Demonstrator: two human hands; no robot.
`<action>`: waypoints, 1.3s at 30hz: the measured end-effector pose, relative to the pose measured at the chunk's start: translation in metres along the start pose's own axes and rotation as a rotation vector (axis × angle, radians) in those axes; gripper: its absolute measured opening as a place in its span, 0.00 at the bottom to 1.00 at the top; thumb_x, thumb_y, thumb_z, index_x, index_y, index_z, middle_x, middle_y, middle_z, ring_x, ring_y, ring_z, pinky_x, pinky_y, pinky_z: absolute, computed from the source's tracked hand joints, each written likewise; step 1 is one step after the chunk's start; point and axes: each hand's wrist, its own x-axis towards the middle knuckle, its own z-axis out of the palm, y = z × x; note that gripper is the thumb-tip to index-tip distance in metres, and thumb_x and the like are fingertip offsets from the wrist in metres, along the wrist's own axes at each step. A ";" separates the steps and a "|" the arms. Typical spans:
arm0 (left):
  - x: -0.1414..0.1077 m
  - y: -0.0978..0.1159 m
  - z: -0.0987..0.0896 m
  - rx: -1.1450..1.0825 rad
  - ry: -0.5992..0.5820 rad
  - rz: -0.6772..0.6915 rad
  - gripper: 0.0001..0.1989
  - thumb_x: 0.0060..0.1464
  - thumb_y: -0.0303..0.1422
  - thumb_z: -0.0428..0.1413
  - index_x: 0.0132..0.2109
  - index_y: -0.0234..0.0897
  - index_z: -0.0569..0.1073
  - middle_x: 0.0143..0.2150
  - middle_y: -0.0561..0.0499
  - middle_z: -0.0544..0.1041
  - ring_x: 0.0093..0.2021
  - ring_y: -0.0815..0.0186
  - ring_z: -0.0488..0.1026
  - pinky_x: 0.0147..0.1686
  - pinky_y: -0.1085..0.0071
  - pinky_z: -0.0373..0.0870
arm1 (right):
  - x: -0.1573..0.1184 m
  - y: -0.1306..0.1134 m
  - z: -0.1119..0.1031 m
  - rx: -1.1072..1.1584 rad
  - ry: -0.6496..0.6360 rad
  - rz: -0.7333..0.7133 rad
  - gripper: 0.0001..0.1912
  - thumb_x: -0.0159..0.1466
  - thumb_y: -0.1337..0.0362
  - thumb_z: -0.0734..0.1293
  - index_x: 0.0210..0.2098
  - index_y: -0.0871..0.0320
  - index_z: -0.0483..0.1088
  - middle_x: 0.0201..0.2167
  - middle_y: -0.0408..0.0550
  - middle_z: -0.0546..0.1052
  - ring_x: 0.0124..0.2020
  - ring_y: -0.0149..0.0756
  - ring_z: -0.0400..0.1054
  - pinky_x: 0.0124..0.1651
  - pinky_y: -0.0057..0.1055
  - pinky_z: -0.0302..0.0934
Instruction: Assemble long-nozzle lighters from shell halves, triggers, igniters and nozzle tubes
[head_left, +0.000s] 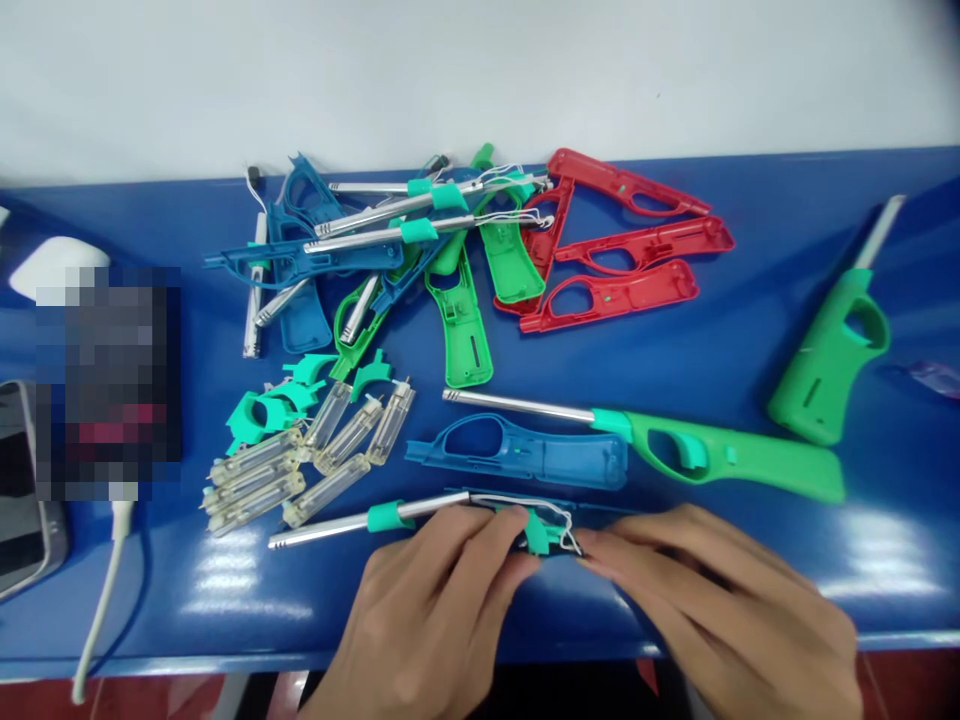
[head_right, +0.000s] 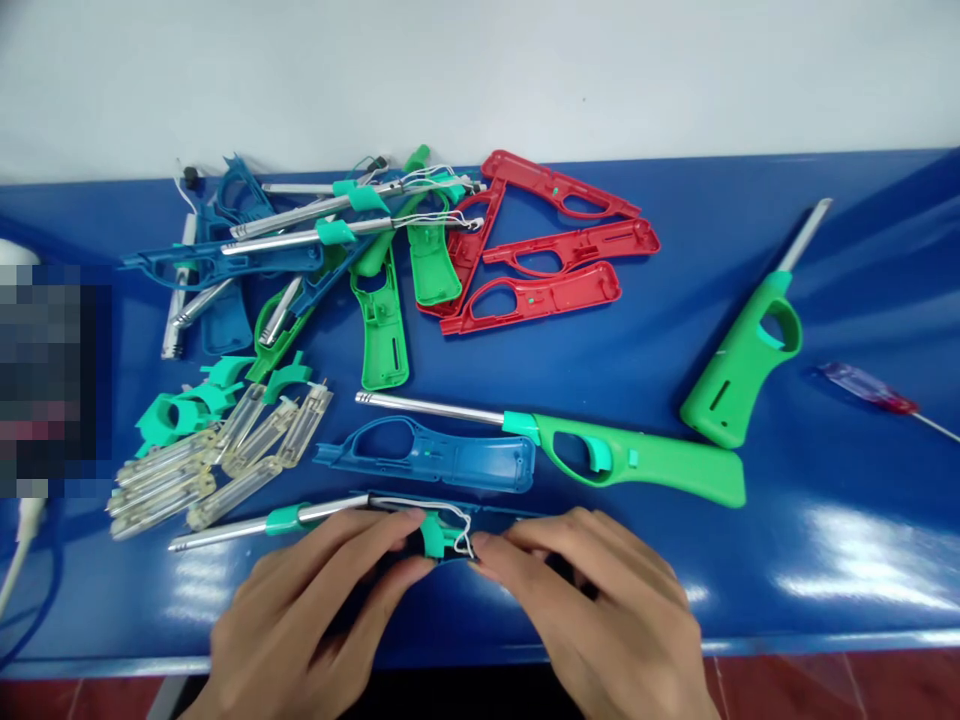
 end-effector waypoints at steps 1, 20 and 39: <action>0.000 0.000 0.000 -0.005 0.004 -0.008 0.11 0.70 0.30 0.56 0.56 0.37 0.75 0.45 0.51 0.83 0.43 0.67 0.81 0.40 0.71 0.75 | -0.001 0.000 0.000 0.003 -0.001 -0.001 0.12 0.74 0.69 0.64 0.45 0.50 0.79 0.37 0.41 0.81 0.33 0.31 0.74 0.34 0.29 0.70; 0.005 -0.002 -0.004 -0.144 -0.061 -0.062 0.10 0.72 0.32 0.53 0.53 0.39 0.78 0.45 0.55 0.84 0.43 0.72 0.82 0.42 0.75 0.76 | -0.017 0.008 0.003 0.065 -0.059 -0.028 0.17 0.71 0.72 0.63 0.54 0.52 0.77 0.45 0.47 0.81 0.41 0.37 0.75 0.41 0.35 0.71; 0.000 -0.003 -0.004 -0.149 -0.129 -0.065 0.11 0.73 0.33 0.52 0.58 0.41 0.73 0.47 0.55 0.83 0.45 0.71 0.81 0.43 0.75 0.73 | -0.015 -0.004 0.009 0.113 0.080 0.024 0.14 0.66 0.76 0.65 0.44 0.57 0.80 0.37 0.47 0.82 0.37 0.34 0.75 0.36 0.31 0.71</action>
